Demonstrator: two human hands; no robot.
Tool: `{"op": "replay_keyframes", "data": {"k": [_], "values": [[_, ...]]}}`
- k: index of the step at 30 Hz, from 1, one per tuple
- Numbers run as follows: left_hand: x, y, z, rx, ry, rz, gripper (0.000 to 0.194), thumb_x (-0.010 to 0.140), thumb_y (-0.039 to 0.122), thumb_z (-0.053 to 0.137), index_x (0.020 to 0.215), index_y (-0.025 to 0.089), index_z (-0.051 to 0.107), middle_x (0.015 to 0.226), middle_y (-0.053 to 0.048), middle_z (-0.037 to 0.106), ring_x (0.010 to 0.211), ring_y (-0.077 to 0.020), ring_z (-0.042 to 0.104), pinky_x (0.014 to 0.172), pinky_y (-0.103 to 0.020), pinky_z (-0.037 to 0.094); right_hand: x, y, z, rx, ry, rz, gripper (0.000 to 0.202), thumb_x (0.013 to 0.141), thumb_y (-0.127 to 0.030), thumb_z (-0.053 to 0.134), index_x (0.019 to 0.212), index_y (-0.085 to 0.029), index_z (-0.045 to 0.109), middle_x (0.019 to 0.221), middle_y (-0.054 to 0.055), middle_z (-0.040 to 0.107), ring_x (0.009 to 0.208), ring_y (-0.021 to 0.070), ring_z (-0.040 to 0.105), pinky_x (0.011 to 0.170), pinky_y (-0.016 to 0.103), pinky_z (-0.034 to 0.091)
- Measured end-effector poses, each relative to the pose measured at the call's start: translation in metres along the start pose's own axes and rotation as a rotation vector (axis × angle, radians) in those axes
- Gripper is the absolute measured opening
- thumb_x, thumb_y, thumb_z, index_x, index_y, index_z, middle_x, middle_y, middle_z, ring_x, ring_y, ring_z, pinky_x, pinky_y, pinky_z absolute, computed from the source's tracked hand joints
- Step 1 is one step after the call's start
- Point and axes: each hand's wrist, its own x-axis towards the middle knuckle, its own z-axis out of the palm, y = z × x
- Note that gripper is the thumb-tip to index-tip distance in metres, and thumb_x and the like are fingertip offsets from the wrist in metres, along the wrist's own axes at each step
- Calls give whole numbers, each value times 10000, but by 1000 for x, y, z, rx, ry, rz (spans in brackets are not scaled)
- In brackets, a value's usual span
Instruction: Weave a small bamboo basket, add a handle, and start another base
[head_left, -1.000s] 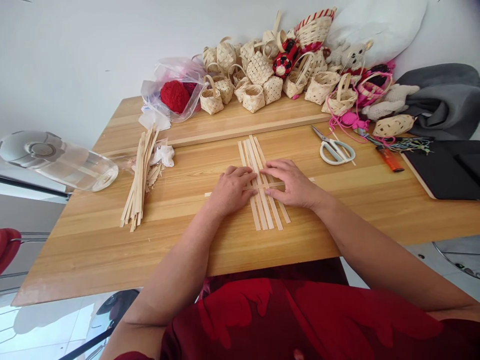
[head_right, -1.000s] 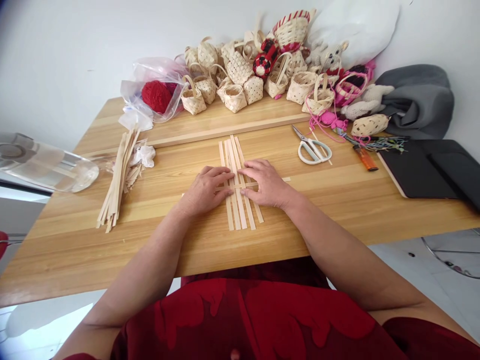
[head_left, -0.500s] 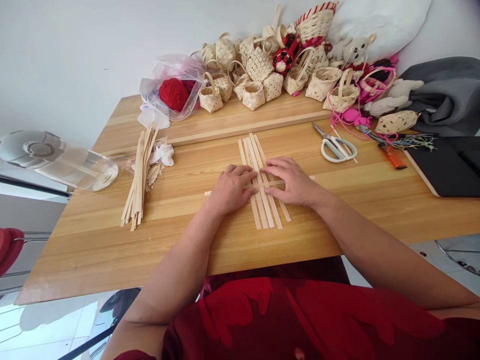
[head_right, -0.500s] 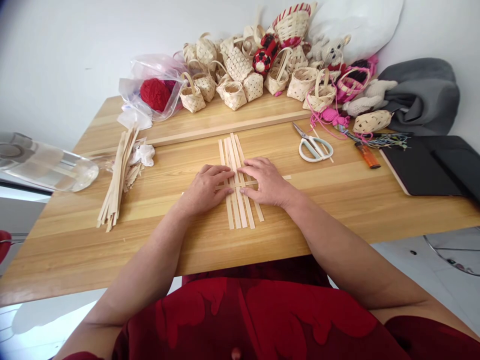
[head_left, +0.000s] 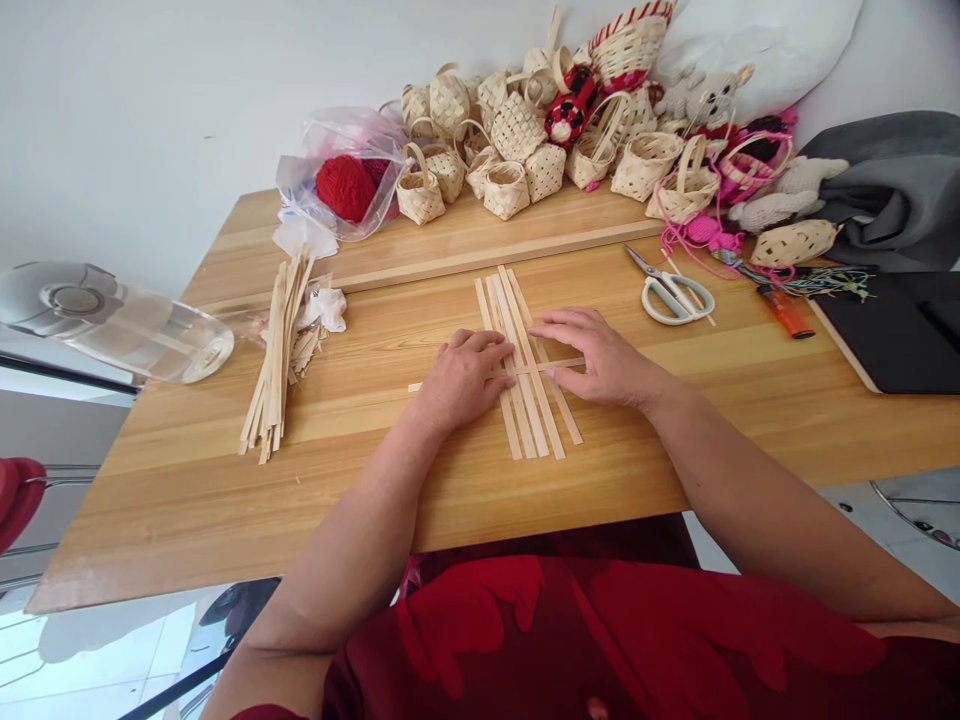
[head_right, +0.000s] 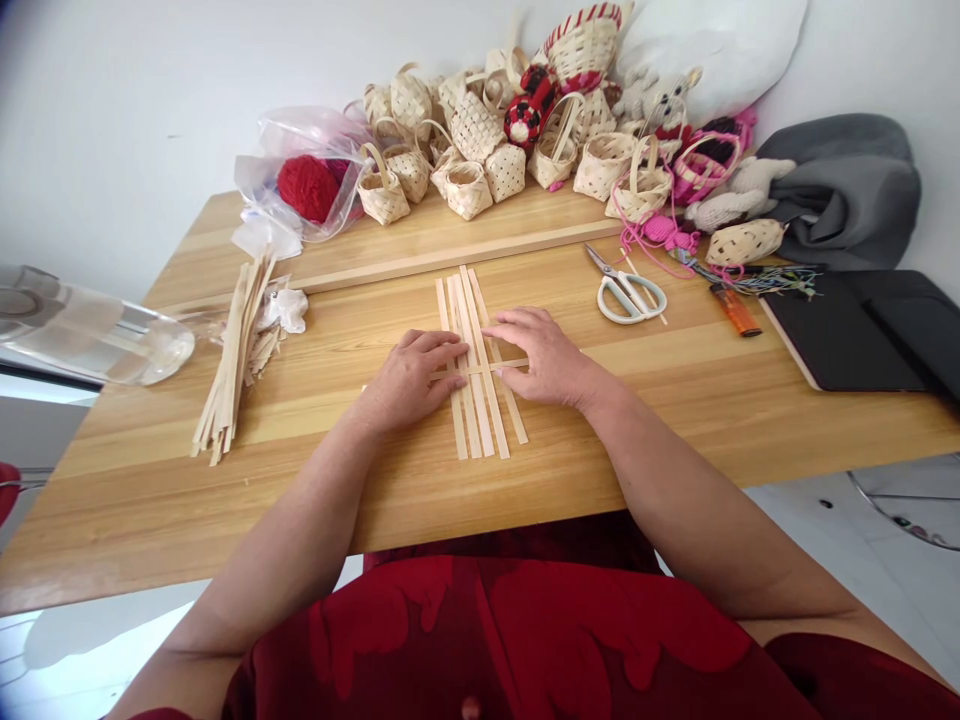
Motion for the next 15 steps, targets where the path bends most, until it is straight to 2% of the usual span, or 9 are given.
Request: {"op": "replay_keyframes", "data": {"k": [6, 15], "values": [[0, 1, 0, -1, -6, -7, 415, 949, 317, 678, 1346, 198, 684, 1442, -103, 645, 1318, -332, 539, 1122, -546, 483, 0, 5, -3, -5, -99, 49, 635, 833, -378, 710, 1436, -193, 639, 1553, 169, 534, 1462, 406, 442, 1223, 639, 341], [0, 1, -1, 6, -4, -3, 409, 949, 313, 677, 1340, 196, 688, 1437, -98, 648, 1311, -330, 545, 1124, -535, 486, 1, 3, -3, -13, -124, 54, 635, 852, -416, 727, 1443, -203, 633, 1567, 158, 521, 1472, 389, 432, 1231, 616, 335]]}}
